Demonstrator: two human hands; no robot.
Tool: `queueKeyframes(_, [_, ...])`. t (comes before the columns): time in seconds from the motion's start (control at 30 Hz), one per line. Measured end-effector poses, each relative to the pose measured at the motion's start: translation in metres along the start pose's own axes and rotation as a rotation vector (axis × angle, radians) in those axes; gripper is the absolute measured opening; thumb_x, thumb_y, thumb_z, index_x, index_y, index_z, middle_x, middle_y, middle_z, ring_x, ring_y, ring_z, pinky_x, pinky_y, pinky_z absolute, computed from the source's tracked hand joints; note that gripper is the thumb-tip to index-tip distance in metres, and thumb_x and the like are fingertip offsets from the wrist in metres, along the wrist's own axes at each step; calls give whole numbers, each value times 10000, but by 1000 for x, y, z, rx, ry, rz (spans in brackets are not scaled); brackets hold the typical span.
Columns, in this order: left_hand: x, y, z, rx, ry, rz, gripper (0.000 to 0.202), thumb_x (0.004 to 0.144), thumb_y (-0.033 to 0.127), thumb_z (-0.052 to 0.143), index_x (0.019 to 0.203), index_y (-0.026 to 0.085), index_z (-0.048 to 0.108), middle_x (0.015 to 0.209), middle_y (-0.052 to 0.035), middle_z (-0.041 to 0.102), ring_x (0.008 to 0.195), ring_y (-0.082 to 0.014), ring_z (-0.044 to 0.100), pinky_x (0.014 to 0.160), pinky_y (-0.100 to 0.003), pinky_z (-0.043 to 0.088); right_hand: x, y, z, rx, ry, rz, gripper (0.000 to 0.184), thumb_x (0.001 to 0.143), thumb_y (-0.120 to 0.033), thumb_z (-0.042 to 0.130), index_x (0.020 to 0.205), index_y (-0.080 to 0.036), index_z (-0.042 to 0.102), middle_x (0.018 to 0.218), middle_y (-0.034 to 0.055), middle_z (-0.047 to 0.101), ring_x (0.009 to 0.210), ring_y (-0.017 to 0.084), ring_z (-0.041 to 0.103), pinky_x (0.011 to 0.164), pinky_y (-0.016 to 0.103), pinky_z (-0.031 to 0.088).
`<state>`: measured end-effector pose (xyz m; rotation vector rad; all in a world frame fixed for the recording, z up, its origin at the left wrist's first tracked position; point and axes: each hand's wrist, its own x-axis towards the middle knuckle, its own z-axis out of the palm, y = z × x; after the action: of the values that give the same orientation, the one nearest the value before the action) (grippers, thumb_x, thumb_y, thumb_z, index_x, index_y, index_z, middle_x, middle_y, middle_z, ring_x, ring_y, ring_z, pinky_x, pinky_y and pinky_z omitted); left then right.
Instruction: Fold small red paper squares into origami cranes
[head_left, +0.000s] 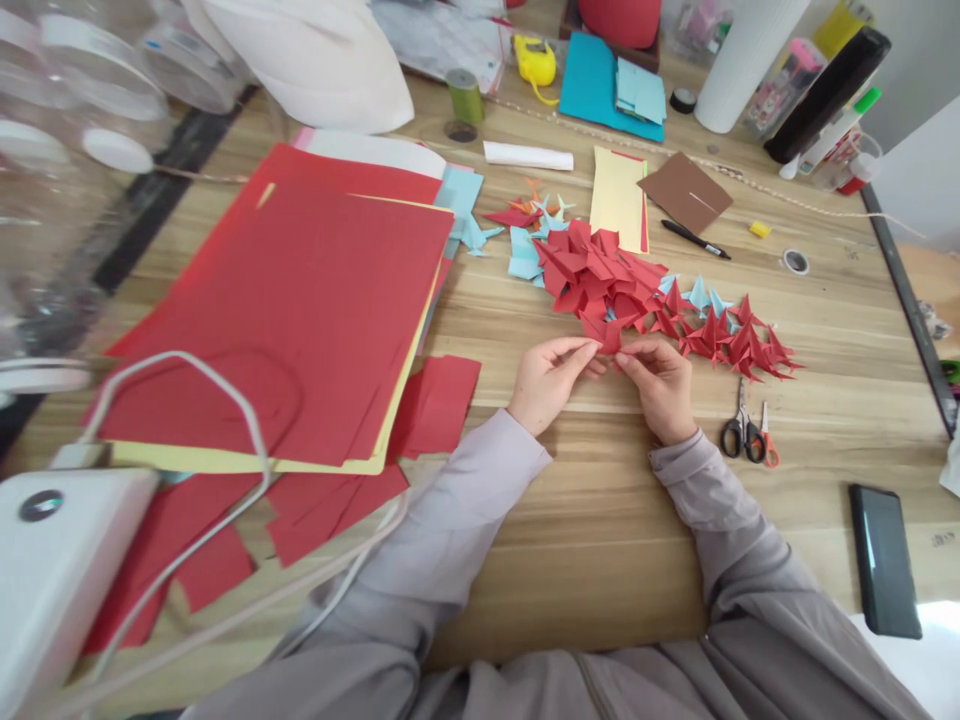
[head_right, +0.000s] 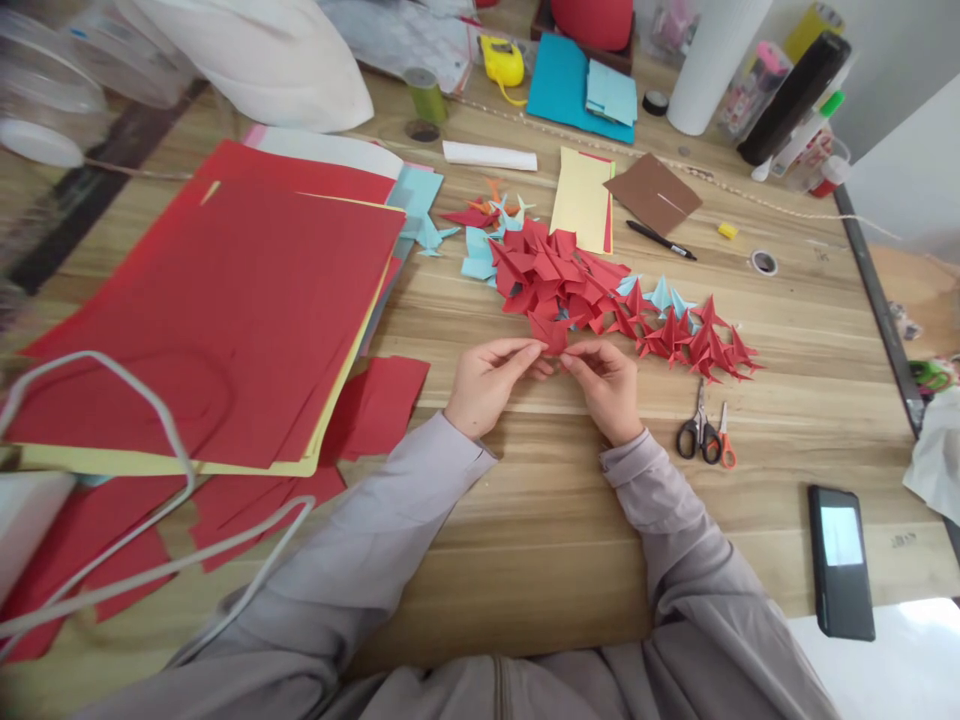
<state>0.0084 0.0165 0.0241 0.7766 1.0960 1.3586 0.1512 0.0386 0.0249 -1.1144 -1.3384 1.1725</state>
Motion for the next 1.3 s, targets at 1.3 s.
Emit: queueKeyframes(1.3, [-1, 3, 2, 64, 140, 29, 148, 619, 210, 773, 759, 170, 751, 736, -36, 734, 643, -146, 662, 704, -308, 572, -1, 0, 1, -55, -20, 34, 197, 674, -378, 770, 727, -211, 678, 810, 25, 709, 778, 174, 659, 760, 336, 544])
